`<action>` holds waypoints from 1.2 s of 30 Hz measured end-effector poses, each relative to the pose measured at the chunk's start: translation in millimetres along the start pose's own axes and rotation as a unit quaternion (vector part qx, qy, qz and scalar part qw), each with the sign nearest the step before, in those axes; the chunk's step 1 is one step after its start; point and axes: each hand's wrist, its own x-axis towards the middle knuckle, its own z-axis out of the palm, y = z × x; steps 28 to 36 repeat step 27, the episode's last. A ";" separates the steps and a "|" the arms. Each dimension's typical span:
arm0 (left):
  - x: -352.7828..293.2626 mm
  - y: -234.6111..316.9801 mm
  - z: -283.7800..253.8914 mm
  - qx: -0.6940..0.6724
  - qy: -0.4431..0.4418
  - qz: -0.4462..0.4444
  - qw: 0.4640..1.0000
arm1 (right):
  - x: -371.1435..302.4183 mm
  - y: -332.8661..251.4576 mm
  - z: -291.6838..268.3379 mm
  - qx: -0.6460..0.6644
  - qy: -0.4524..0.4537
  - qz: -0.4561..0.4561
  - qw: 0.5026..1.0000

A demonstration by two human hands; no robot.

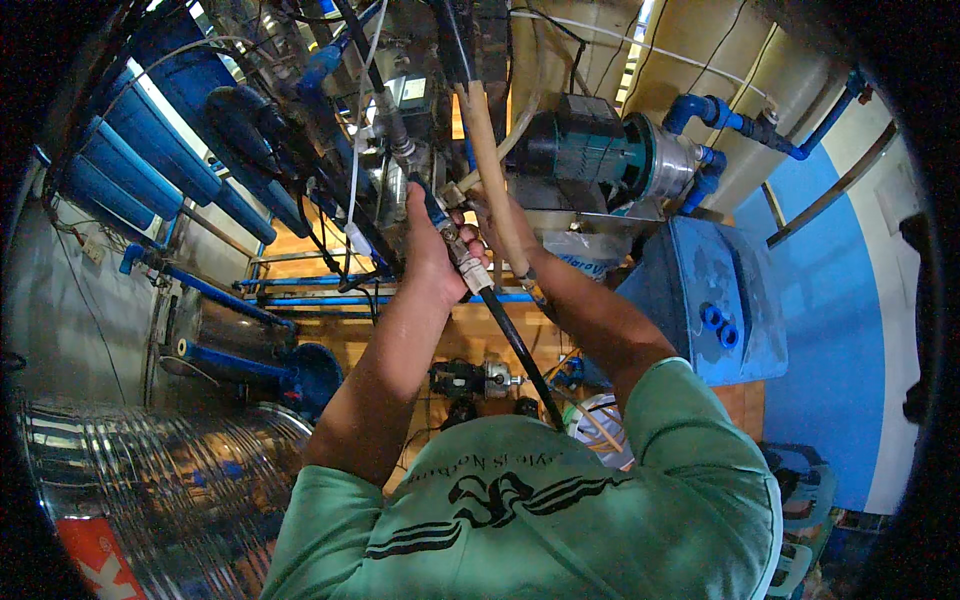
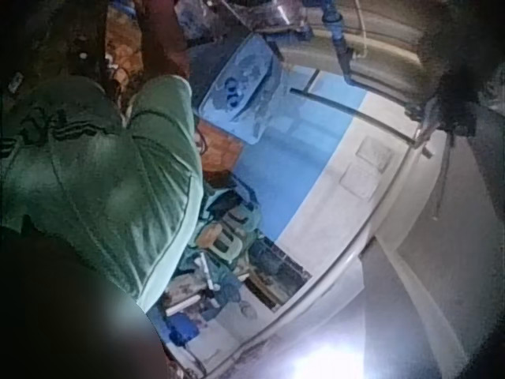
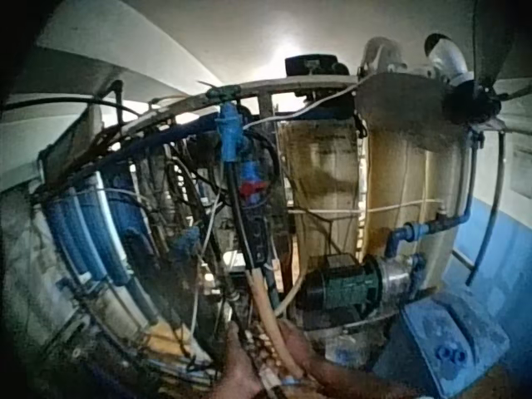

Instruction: The person works on a water filtration system, using a wrench to adjust valves on large beige filter tanks and connecting hoses to various parts of the equipment. They move around the room, handling tools and components while performing maintenance on the filtration setup.

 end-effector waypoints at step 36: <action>-3.7 -0.7 0.8 0.027 -0.042 0.025 0.998 | -44.8 -31.1 -30.4 -0.354 -0.046 -0.080 0.930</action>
